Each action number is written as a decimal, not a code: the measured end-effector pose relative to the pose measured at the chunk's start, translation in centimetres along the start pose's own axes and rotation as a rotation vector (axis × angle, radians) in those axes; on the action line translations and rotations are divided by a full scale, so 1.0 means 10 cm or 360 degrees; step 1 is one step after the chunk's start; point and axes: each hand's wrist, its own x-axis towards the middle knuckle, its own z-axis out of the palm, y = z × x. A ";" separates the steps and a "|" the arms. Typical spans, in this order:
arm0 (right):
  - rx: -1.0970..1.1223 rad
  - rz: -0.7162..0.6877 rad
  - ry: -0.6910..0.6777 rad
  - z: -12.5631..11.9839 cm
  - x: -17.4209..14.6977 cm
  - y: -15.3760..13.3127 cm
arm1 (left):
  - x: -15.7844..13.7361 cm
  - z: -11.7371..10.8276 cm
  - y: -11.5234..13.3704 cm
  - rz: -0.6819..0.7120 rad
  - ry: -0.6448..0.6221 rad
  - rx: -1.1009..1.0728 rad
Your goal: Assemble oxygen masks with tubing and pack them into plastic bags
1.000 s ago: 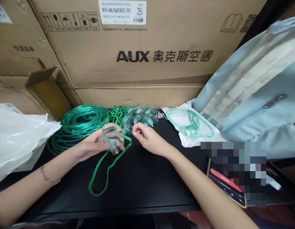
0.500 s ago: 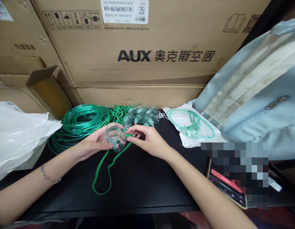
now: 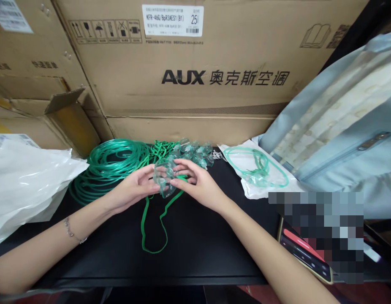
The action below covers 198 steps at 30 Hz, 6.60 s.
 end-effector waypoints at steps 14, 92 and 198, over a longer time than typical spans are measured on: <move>0.0022 0.0546 0.0206 0.04 -0.01 -0.04 | -0.12 -0.16 0.28 0.0295 -0.0095 0.2402; 0.0295 0.0270 -0.0142 0.13 -0.07 -0.06 | -0.08 0.14 0.08 -0.0194 0.0553 0.0890; 0.0751 0.0265 -0.0221 0.00 -0.04 0.03 | -0.10 0.13 0.10 0.0005 0.0531 0.0179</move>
